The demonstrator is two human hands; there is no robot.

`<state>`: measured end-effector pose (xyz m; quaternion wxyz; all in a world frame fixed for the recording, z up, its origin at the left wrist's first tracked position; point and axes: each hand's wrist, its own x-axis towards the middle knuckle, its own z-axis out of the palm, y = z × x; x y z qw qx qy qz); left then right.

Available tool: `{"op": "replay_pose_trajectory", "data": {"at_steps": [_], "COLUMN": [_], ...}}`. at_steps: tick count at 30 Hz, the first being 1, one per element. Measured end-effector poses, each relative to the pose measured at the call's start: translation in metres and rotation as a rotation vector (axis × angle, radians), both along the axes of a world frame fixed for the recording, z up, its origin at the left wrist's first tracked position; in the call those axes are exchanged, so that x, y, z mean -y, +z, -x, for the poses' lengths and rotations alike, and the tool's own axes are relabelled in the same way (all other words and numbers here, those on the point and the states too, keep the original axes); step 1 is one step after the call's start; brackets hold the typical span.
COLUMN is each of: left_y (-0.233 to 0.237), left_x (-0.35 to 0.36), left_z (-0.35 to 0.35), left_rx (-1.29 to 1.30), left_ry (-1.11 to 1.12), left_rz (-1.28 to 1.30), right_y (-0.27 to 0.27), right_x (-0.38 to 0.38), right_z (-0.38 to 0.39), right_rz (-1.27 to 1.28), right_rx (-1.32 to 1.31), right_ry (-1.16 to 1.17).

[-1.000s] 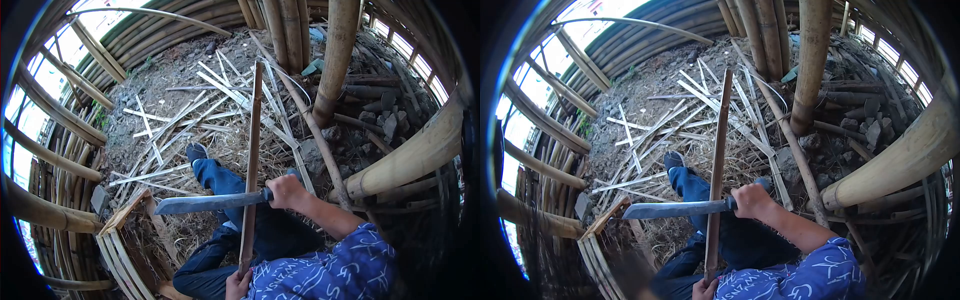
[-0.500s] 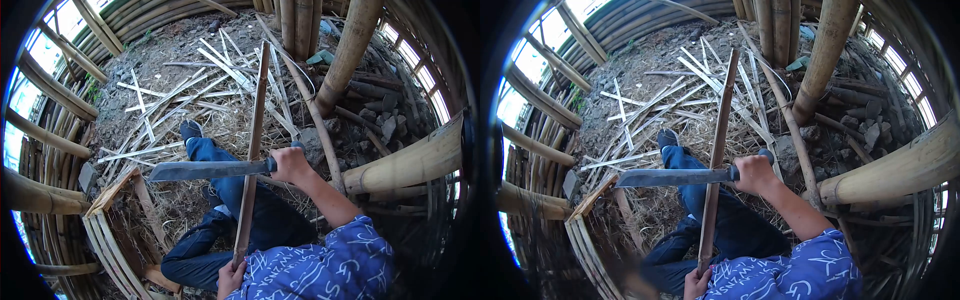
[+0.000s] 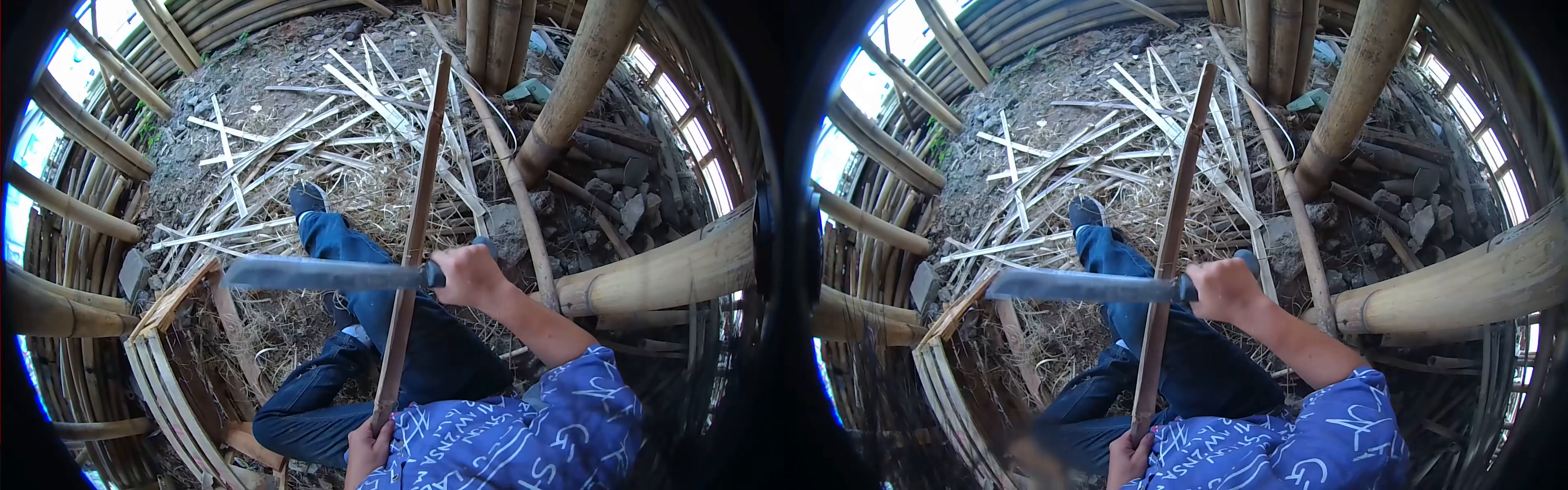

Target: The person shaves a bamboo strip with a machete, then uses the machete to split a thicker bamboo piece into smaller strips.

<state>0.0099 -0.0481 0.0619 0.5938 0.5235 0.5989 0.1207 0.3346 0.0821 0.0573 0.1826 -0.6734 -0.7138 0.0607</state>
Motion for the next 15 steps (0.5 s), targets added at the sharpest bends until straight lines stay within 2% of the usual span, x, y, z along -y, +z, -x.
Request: {"op": "replay_pose_trajectory", "data": {"at_steps": [3,6,13,15], "left_y": [0.0,0.007,-0.002,0.0], "left_x": [0.001,0.0,0.007,0.008], "left_z": [0.001,-0.001,0.001,0.003], "left_rx": [-0.018,-0.013,-0.01,-0.017], "left_ry": [-0.002,0.017,0.019,0.026], "left_rz": [-0.021,-0.024,-0.071,-0.081], "right_y": [0.003,-0.008,-0.009,-0.013], "right_x": [-0.001,-0.014,-0.018,-0.019], "right_z": [-0.006,-0.028,-0.039,-0.045], "right_rz": [0.022,-0.025,-0.079,-0.073], "right_rx": [0.031,0.058,0.106,0.108], "right_ry": [0.066,-0.044,-0.017,-0.088]}}
